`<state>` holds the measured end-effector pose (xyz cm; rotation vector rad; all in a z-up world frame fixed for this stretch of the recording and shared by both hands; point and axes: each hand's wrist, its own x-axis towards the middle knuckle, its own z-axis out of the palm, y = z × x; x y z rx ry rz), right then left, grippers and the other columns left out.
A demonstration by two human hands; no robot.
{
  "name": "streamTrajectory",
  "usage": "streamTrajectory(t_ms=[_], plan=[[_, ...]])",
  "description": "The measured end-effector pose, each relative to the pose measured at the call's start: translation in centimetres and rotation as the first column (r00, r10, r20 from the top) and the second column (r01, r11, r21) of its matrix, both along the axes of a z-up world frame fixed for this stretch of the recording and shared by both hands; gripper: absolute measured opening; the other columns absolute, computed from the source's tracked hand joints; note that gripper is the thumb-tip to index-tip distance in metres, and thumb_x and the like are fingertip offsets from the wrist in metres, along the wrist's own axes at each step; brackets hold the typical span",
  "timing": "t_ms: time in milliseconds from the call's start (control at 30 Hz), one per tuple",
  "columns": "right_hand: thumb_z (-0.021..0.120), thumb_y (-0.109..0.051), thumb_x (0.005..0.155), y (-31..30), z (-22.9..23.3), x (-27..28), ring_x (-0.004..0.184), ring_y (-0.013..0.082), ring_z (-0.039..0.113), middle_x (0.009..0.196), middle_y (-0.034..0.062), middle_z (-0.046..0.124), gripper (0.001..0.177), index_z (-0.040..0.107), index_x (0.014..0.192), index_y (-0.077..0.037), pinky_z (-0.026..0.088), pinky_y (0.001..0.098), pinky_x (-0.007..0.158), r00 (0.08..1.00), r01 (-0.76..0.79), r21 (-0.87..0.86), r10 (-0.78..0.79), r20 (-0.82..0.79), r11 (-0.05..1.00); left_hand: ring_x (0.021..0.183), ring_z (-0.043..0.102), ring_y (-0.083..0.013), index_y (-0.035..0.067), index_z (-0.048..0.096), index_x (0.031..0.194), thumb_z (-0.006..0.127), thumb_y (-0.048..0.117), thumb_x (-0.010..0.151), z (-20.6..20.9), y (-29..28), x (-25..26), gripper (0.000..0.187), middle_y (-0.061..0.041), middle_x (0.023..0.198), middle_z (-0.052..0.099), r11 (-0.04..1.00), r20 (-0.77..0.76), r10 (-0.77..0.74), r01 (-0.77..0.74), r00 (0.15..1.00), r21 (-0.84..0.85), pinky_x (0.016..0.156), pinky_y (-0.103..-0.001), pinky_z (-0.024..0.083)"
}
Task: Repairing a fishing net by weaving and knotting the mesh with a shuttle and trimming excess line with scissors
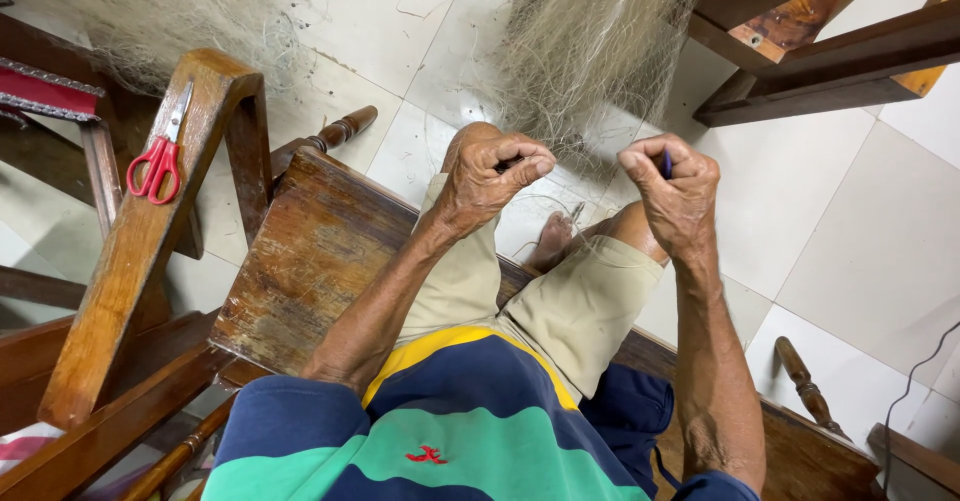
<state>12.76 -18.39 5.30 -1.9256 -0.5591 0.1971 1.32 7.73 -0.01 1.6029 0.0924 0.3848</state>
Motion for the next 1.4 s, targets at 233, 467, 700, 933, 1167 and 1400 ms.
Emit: streamTrajectory(t_ms=[233, 467, 700, 933, 1167, 1400], plan=[[0.088, -0.012, 0.125, -1.7, -0.9, 0.3, 0.066, 0.0079, 0.055, 0.069, 0.0037, 0.057, 0.016, 0.086, 0.118, 0.002, 0.048, 0.0262, 0.065, 0.995, 0.094, 0.099, -0.095, 0.008, 0.991, 0.071, 0.066, -0.014, 0.014, 0.094, 0.112, 0.098, 0.027, 0.105, 0.9, 1.8, 0.1, 0.015, -0.008, 0.068, 0.066, 1.0, 0.067, -0.016, 0.016, 0.998, 0.012, 0.069, -0.033, 0.057], [0.079, -0.012, 0.129, -2.8, -1.8, 0.2, 0.055, 0.0109, 0.055, 0.062, 0.0073, 0.055, 0.021, 0.08, 0.117, 0.005, 0.046, 0.0257, 0.057, 0.985, 0.17, 0.223, -0.175, 0.003, 0.96, 0.065, 0.064, -0.016, 0.008, 0.093, 0.11, 0.097, 0.02, 0.106, 0.7, 2.0, 0.5, 0.013, -0.008, 0.064, 0.061, 0.999, 0.163, -0.035, 0.033, 0.986, 0.016, 0.065, -0.034, 0.055], [0.071, -0.015, 0.131, -3.4, -3.0, 0.4, 0.054, 0.0138, 0.057, 0.072, 0.0103, 0.056, 0.023, 0.073, 0.12, 0.005, 0.046, 0.0272, 0.053, 0.97, 0.221, 0.358, -0.243, 0.016, 0.907, 0.062, 0.055, -0.0092, 0.005, 0.092, 0.113, 0.103, 0.015, 0.099, -0.1, 2.0, 0.2, 0.02, -0.001, 0.06, 0.054, 0.998, 0.168, -0.053, 0.058, 0.984, -0.022, 0.06, -0.029, 0.048], [0.067, -0.022, 0.133, -3.0, -2.3, -0.4, 0.053, 0.0146, 0.056, 0.076, 0.0131, 0.059, 0.026, 0.069, 0.12, 0.001, 0.046, 0.0273, 0.051, 0.965, 0.246, 0.399, -0.261, -0.017, 0.883, 0.06, 0.057, -0.0106, 0.005, 0.092, 0.113, 0.1, 0.014, 0.103, -0.4, 1.9, 0.5, 0.015, -0.005, 0.059, 0.056, 0.999, 0.176, -0.049, 0.052, 0.983, -0.015, 0.059, -0.03, 0.049], [0.056, -0.023, 0.136, -3.5, -1.5, -0.8, 0.054, 0.0121, 0.055, 0.099, 0.0179, 0.066, 0.025, 0.059, 0.12, -0.003, 0.048, 0.0256, 0.051, 0.972, 0.206, 0.444, -0.233, 0.006, 0.872, 0.071, 0.071, -0.0252, 0.005, 0.091, 0.113, 0.093, 0.016, 0.109, -0.1, 2.2, 0.4, 0.011, -0.015, 0.074, 0.07, 1.0, 0.206, -0.03, 0.028, 0.978, 0.013, 0.07, -0.041, 0.058], [0.05, -0.025, 0.136, -3.6, -1.0, -1.1, 0.055, 0.0073, 0.052, 0.116, 0.0195, 0.07, 0.024, 0.054, 0.119, -0.009, 0.047, 0.0237, 0.053, 0.977, 0.198, 0.469, -0.212, -0.024, 0.861, 0.082, 0.078, -0.0403, 0.004, 0.089, 0.114, 0.087, 0.017, 0.115, 0.7, 2.0, 0.1, 0.014, -0.02, 0.083, 0.075, 1.0, 0.221, -0.009, 0.004, 0.975, 0.024, 0.079, -0.049, 0.062]])
